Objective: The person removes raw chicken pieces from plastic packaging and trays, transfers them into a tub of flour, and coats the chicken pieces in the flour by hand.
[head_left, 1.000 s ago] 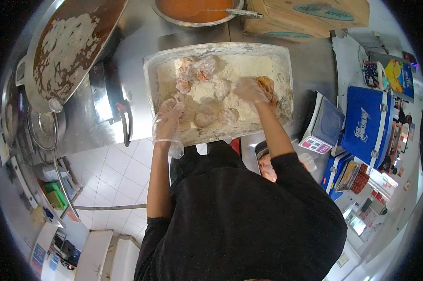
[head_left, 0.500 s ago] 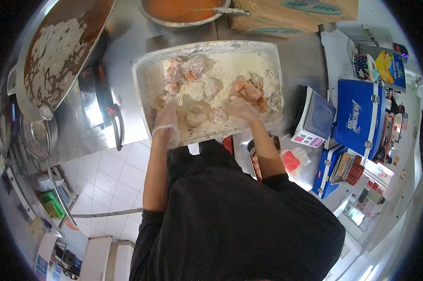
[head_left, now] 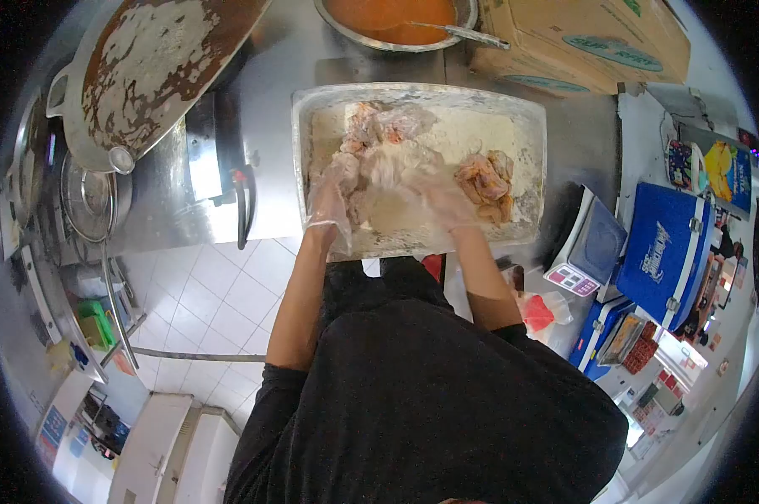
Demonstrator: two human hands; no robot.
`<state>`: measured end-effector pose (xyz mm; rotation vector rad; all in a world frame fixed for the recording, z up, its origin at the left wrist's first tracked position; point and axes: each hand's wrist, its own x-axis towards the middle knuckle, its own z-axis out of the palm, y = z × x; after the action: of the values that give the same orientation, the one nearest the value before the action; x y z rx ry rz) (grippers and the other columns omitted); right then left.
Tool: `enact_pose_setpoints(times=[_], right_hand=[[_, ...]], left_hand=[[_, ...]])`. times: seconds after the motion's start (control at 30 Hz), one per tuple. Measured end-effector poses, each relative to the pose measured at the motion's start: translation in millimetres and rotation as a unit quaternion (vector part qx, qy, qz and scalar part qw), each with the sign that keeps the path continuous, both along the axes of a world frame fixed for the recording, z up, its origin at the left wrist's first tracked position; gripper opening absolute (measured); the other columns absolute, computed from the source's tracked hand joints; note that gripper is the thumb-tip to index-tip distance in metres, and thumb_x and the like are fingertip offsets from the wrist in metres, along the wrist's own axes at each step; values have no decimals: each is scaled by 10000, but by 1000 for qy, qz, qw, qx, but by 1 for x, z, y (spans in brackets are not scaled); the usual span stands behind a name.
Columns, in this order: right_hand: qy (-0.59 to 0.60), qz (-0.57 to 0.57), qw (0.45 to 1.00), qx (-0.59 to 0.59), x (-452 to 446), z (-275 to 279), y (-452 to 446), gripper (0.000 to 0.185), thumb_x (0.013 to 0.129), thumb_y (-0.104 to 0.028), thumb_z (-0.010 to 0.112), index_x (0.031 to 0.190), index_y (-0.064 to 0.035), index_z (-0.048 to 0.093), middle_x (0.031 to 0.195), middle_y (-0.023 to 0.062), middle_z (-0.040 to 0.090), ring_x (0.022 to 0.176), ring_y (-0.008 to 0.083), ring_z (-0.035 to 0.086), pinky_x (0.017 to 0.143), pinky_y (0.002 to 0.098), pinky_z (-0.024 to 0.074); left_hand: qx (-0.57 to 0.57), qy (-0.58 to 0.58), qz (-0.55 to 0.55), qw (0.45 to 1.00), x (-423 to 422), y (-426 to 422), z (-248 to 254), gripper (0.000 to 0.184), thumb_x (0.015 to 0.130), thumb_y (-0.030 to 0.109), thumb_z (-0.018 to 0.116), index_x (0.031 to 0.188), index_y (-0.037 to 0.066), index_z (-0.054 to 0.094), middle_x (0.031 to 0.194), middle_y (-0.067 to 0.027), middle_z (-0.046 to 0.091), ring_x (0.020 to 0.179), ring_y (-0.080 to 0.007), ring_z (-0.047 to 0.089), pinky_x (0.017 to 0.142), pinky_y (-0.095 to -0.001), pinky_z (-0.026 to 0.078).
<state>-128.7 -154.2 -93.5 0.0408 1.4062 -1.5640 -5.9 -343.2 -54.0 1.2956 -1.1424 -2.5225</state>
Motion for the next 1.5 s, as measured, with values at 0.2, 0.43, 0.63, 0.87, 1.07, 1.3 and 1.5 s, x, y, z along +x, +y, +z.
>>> enact_pose_setpoints(times=[0.2,0.43,0.63,0.87,1.07,1.3,1.5], right_hand=[[307,270,807,427,-101,36,-41,603,1029,-466,401,1374,19,499,1475,211,434,1367,291,422,1125,336,349],[306,253,914,90,-107,-54,-79,524,1009,-297,412,1490,-89,386,1551,118,366,1437,272,321,1195,335,179],[486,412,752,168,-77,-25,-75,553,952,-238,463,1470,-62,385,1442,158,480,1345,286,438,1205,454,125],[661,380,642,84,-29,-39,-5,475,921,-281,550,1305,-3,525,1229,208,601,1180,303,549,1134,502,297],[230,416,836,274,-90,-19,-24,480,979,-438,483,1305,-102,589,1434,125,512,1338,258,453,1151,429,297],[437,469,763,83,-92,-88,-53,473,1014,-420,419,1408,-183,533,1462,79,495,1357,216,430,1135,388,327],[370,442,810,109,-97,-49,-96,584,904,-314,613,1450,-181,454,1311,77,624,1210,235,567,1004,388,455]], left_hand=[[-177,-143,-26,973,-52,-25,-14,614,996,455,436,1408,-1,449,1340,-177,536,1199,-293,531,1043,-390,387],[-251,-98,-112,956,-109,-47,-39,627,979,498,421,1363,9,506,1262,-191,604,1101,-283,576,937,-389,434],[-394,-121,-346,843,-95,-35,-34,555,995,485,362,1223,37,597,1201,-227,640,1110,-360,606,880,-465,470],[-681,-156,-304,647,11,15,-18,396,991,294,443,1284,70,588,1306,-196,573,1211,-307,529,1033,-436,410],[-73,-108,-23,991,14,34,-23,639,919,537,539,1340,55,533,1209,-156,597,1028,-286,600,868,-426,514],[128,-97,87,983,-35,-3,-44,550,970,556,438,1277,118,564,1108,-131,618,950,-308,626,796,-482,534],[-24,-131,-110,985,-84,-26,-73,578,984,517,434,1310,55,556,1163,-140,632,996,-283,593,888,-391,462]])
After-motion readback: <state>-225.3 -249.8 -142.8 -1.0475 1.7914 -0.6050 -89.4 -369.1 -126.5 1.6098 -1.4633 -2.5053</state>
